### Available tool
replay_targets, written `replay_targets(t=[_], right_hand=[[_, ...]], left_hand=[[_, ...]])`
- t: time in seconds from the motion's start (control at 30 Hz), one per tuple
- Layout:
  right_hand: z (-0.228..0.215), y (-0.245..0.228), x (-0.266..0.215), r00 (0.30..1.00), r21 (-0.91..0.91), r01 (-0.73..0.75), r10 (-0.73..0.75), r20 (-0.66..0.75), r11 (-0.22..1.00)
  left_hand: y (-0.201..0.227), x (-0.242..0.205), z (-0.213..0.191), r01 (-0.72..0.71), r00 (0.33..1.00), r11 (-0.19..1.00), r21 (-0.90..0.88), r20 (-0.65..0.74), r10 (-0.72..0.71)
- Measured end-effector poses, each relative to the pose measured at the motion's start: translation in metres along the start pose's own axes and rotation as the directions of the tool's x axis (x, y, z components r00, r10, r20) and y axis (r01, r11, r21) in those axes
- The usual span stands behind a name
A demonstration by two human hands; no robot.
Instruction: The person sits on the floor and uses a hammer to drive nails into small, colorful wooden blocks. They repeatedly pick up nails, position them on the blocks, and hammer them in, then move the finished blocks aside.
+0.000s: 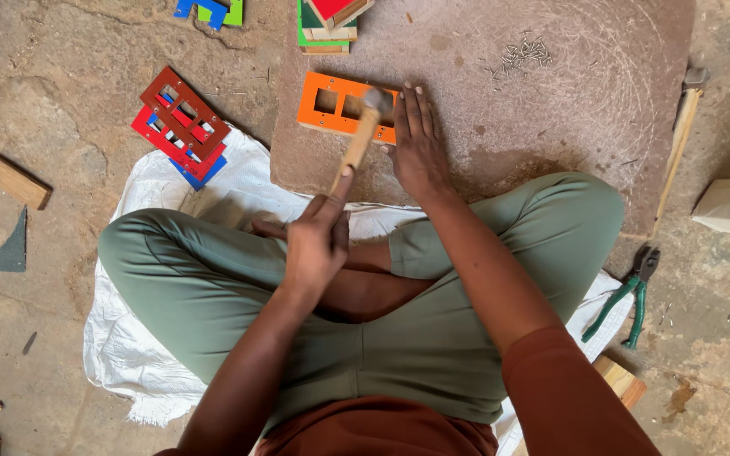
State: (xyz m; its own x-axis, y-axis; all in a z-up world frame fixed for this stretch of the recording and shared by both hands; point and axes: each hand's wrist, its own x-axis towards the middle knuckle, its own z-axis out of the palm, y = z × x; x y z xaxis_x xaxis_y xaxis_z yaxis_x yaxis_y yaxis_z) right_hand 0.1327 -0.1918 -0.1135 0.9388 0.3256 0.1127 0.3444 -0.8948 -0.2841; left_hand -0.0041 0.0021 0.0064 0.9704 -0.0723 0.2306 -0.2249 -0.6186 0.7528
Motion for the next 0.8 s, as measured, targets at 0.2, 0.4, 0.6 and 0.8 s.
replay_targets(t=[0.2, 0.4, 0.6, 0.8], right_hand=[[-0.001, -0.003, -0.001, 0.998, 0.160, -0.035, 0.043, -0.046, 0.986], [0.003, -0.006, 0.001, 0.993, 0.231, -0.077, 0.094, -0.066, 0.970], [0.003, -0.001, 0.003, 0.990, 0.247, -0.081, 0.107, -0.093, 0.965], [0.006, -0.001, 0.002, 0.990, 0.266, -0.082, 0.109, -0.088, 0.960]], left_hand=[[0.012, -0.008, -0.022, -0.009, 0.999, 0.996, -0.086, -0.040, 0.005], [-0.021, -0.022, -0.004, 0.192, 0.973, 0.978, 0.085, 0.115, -0.201], [-0.060, -0.045, 0.010, 0.271, 0.915, 0.943, 0.192, 0.254, -0.315], [-0.034, -0.027, 0.002, 0.358, 0.857, 0.926, 0.122, 0.351, -0.377]])
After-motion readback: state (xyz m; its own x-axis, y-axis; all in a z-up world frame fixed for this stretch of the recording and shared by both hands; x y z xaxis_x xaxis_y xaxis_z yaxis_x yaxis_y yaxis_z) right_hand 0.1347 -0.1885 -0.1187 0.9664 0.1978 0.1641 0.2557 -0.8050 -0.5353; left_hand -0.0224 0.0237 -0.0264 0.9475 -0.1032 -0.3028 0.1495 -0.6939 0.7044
